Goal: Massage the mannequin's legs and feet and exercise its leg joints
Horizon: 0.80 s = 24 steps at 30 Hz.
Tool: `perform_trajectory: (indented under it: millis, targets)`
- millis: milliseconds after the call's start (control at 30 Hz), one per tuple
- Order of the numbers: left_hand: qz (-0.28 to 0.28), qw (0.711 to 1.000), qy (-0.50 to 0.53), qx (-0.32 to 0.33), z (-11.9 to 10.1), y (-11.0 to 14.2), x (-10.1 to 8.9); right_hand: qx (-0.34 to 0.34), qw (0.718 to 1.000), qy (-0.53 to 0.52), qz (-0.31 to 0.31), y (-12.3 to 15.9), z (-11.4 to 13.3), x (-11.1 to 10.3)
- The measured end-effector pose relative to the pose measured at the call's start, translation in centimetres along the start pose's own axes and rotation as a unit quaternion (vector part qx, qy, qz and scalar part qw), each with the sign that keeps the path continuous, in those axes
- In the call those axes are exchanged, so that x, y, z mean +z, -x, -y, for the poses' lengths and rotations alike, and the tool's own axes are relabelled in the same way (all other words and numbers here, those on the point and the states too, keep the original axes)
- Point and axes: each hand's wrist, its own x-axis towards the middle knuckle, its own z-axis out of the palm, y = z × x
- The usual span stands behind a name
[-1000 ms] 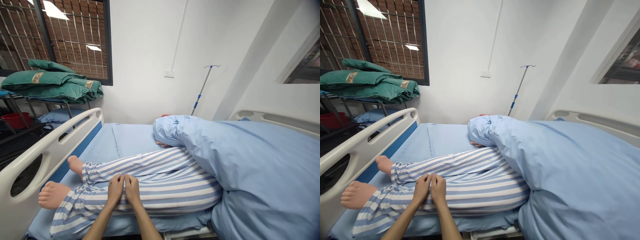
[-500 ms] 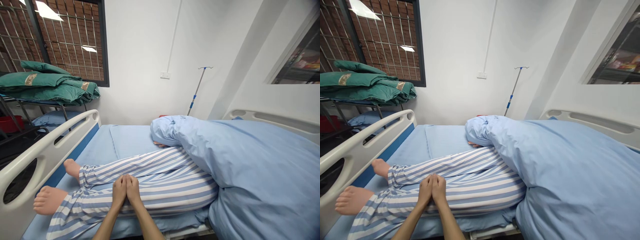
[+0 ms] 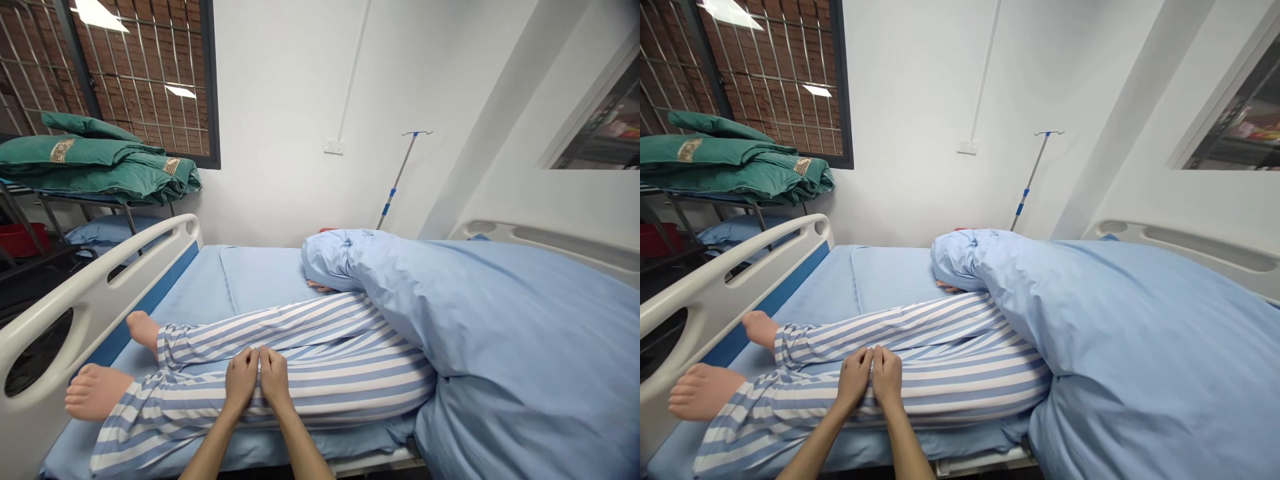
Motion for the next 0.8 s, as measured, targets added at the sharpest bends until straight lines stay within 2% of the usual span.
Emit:
perform_trajectory:
  millis: [100,167,233,300,500,633,800]
  targets:
    - [0.001,0.997,0.063,-0.047,-2.5,-0.7,1.0,0.017,0.996,-0.082,-0.007,-0.2,-0.4,-0.4]
    - [-0.008,0.994,0.103,-0.046,-4.1,-1.0,1.6,0.044,0.99,-0.132,-0.016,-0.3,-0.6,-0.8]
    - [-0.027,0.993,0.107,-0.033,-4.7,-1.0,2.0,0.058,0.986,-0.154,-0.016,-0.4,-0.9,-1.0]
    - [-0.033,0.996,0.082,-0.03,-4.1,-0.6,2.2,0.052,0.989,-0.139,-0.017,-0.2,-0.9,-1.0]
    - [-0.006,1.0,-0.011,0.005,-0.9,0.5,2.1,0.033,0.995,-0.084,-0.042,0.1,-0.9,-0.4]
    - [0.004,1.0,-0.03,0.005,-1.0,0.4,2.1,0.029,0.998,-0.059,-0.024,-0.4,-0.3,-1.0]
    - [0.009,0.997,-0.072,0.005,-1.5,0.5,2.1,-0.016,1.0,0.014,0.012,-1.2,0.7,-3.2]
